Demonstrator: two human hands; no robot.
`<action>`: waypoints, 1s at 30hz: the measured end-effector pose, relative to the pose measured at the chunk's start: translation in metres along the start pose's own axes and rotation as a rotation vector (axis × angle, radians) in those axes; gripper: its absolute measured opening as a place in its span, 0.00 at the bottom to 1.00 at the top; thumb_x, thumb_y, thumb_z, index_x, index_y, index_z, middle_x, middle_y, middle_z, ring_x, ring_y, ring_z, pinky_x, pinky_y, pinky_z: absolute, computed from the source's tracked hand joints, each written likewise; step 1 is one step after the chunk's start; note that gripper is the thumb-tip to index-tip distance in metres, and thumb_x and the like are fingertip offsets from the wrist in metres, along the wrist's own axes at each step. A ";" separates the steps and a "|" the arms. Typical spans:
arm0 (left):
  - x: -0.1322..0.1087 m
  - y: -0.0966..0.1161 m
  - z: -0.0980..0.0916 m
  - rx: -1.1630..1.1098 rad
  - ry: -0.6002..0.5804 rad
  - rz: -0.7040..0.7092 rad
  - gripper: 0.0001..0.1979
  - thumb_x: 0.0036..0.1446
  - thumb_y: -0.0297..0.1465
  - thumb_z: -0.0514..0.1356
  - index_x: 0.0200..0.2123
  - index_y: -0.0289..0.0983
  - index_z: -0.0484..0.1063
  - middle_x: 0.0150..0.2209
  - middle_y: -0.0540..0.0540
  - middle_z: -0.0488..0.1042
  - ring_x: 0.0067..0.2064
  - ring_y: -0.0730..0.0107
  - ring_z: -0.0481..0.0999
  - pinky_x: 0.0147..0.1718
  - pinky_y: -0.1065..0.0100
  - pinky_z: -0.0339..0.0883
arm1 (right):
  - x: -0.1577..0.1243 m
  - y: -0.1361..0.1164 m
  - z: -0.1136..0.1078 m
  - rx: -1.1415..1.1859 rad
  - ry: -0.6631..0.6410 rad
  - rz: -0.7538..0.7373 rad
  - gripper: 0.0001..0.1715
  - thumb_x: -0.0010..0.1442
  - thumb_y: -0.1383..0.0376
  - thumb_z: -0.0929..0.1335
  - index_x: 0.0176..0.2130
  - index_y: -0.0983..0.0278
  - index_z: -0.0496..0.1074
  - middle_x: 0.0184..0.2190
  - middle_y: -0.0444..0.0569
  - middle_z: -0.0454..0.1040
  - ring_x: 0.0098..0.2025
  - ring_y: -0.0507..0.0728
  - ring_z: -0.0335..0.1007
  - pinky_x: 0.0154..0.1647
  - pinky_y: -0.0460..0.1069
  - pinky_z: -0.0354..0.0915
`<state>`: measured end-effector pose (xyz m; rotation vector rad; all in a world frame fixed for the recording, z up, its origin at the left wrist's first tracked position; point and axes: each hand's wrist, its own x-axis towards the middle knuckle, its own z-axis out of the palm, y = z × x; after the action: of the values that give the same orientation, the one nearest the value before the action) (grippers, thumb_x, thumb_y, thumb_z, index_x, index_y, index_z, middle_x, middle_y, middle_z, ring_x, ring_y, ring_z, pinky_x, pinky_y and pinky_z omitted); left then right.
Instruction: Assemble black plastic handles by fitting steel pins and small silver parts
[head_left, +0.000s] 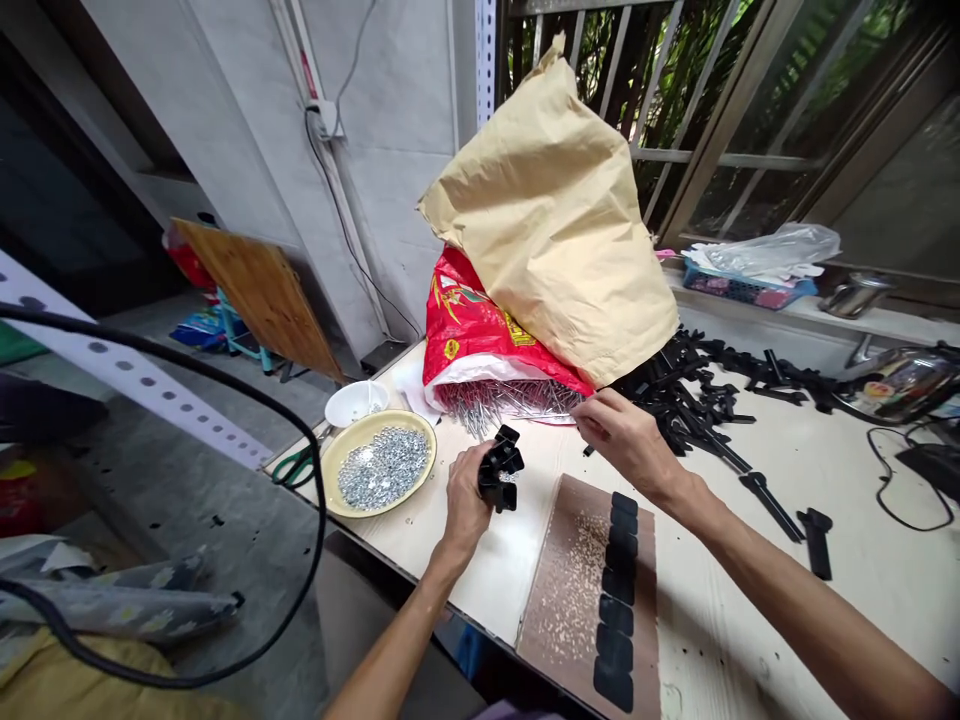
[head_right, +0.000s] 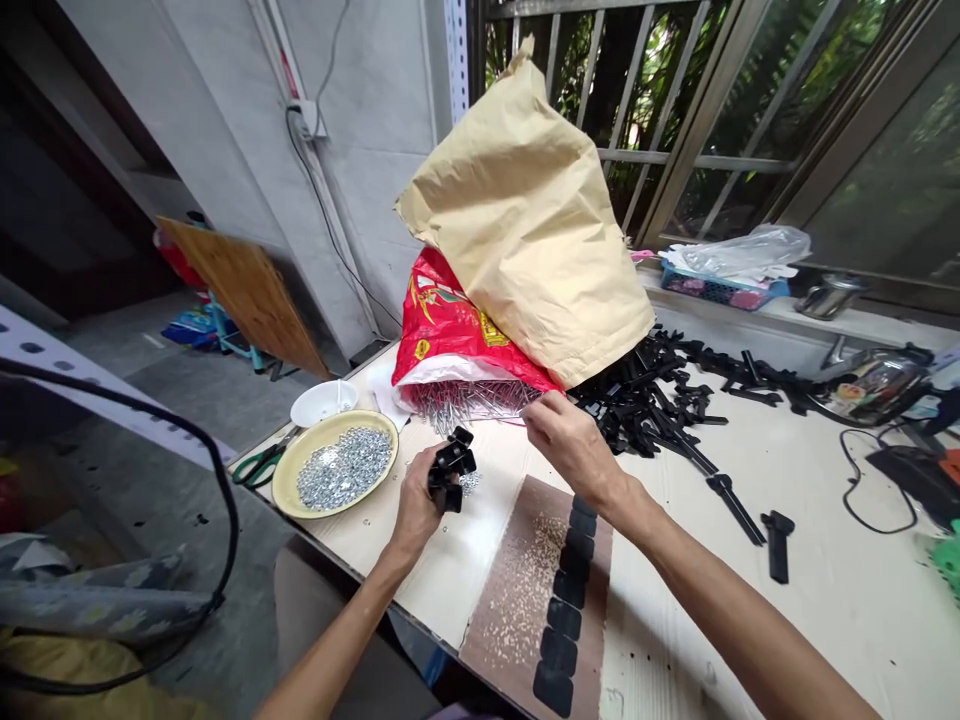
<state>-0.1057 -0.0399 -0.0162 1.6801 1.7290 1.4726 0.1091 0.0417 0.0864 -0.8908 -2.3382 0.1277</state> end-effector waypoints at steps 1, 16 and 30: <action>0.001 0.002 -0.002 0.051 -0.011 0.010 0.17 0.50 0.24 0.57 0.45 0.38 0.71 0.38 0.44 0.75 0.41 0.59 0.72 0.42 0.63 0.60 | -0.001 0.001 -0.001 -0.029 -0.037 -0.016 0.13 0.63 0.67 0.59 0.35 0.62 0.71 0.34 0.49 0.68 0.33 0.52 0.65 0.37 0.48 0.63; -0.001 0.021 0.007 -0.187 -0.137 -0.083 0.14 0.51 0.27 0.60 0.44 0.37 0.71 0.38 0.46 0.75 0.38 0.62 0.72 0.39 0.66 0.62 | 0.025 0.023 0.038 0.221 -0.082 0.123 0.11 0.63 0.64 0.62 0.42 0.64 0.72 0.37 0.48 0.73 0.37 0.52 0.69 0.39 0.46 0.63; 0.002 0.011 -0.005 -0.604 -0.043 -0.524 0.17 0.38 0.32 0.70 0.35 0.36 0.75 0.33 0.46 0.77 0.39 0.60 0.75 0.42 0.63 0.67 | 0.066 0.048 0.147 0.029 -0.185 0.329 0.08 0.58 0.68 0.63 0.30 0.63 0.71 0.33 0.50 0.74 0.35 0.54 0.69 0.35 0.47 0.60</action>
<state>-0.1040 -0.0431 -0.0047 0.8637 1.3565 1.4736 0.0121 0.1385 -0.0116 -1.2917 -2.3294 0.3944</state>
